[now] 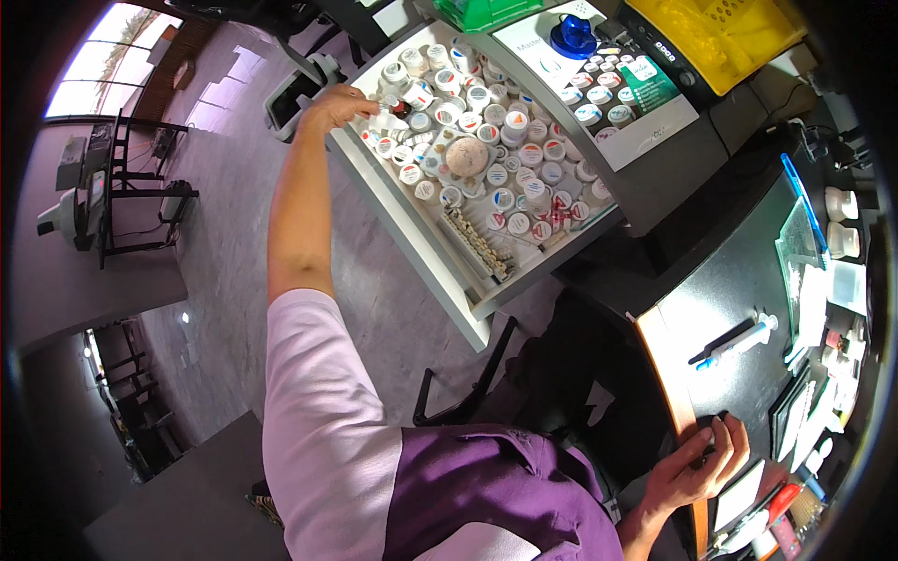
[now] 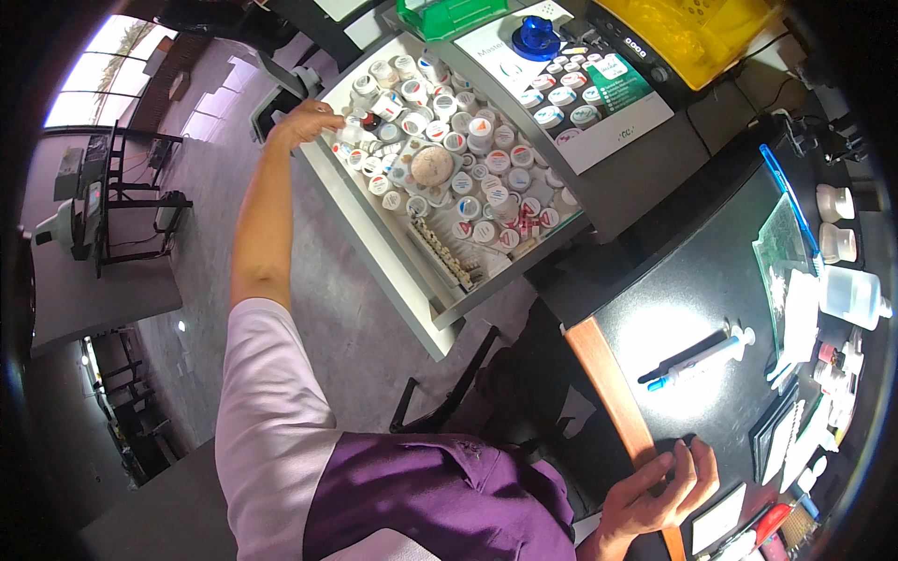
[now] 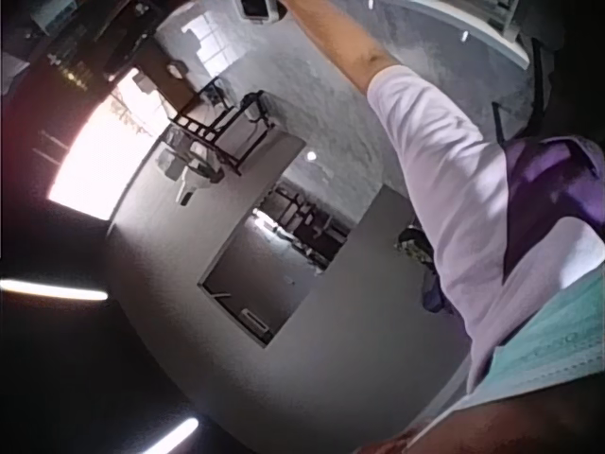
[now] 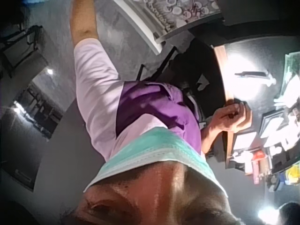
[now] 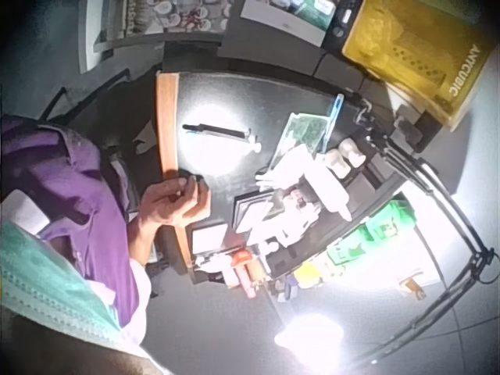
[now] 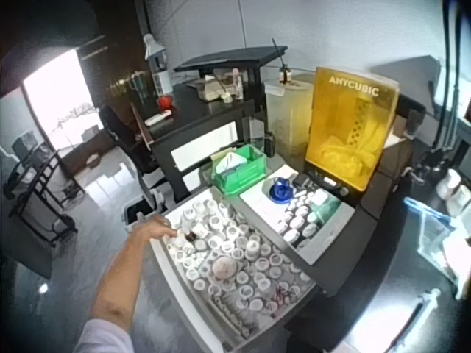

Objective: Prepare and mix dental staining or glazing material on a mixing plate.

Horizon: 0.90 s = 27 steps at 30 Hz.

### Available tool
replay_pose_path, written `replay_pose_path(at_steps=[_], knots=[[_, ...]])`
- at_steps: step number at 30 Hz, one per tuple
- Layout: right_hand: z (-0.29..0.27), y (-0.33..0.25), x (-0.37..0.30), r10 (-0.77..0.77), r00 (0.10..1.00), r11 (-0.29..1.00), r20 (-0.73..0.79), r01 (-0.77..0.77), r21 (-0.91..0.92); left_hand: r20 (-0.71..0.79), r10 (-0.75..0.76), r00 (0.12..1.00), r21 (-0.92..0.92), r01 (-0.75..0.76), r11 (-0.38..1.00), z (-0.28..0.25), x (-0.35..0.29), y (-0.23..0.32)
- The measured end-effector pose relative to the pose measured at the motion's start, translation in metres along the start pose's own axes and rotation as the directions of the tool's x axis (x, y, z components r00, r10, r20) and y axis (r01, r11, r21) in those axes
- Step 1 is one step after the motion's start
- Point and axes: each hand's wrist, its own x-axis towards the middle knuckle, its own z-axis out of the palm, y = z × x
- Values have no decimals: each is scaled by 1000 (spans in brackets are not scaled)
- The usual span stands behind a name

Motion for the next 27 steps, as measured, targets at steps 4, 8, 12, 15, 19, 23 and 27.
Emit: replay_pose_path(at_steps=[4,8,12,15,19,23,27], knots=[[4,-4,1,80,996,992,-25,-77,102,-29,26,999,-83,-28,996,25,-17,1],[5,0,0,18,998,996,-53,-14,89,-29,118,993,-292,-121,949,46,-44,13],[3,-5,1,13,996,989,-89,0,149,-3,309,951,-654,-236,718,54,-84,19],[-1,-1,-2,7,989,960,-151,36,279,-25,425,905,-859,-236,454,78,-118,38],[-19,-22,-1,-130,967,884,-219,213,416,-24,481,877,-987,-99,130,125,-191,68],[-16,-60,6,-186,961,671,-206,278,687,24,616,787,-976,153,-156,178,-259,85],[-29,-79,13,-235,969,568,-73,198,799,48,714,699,-900,340,-272,234,-320,111]])
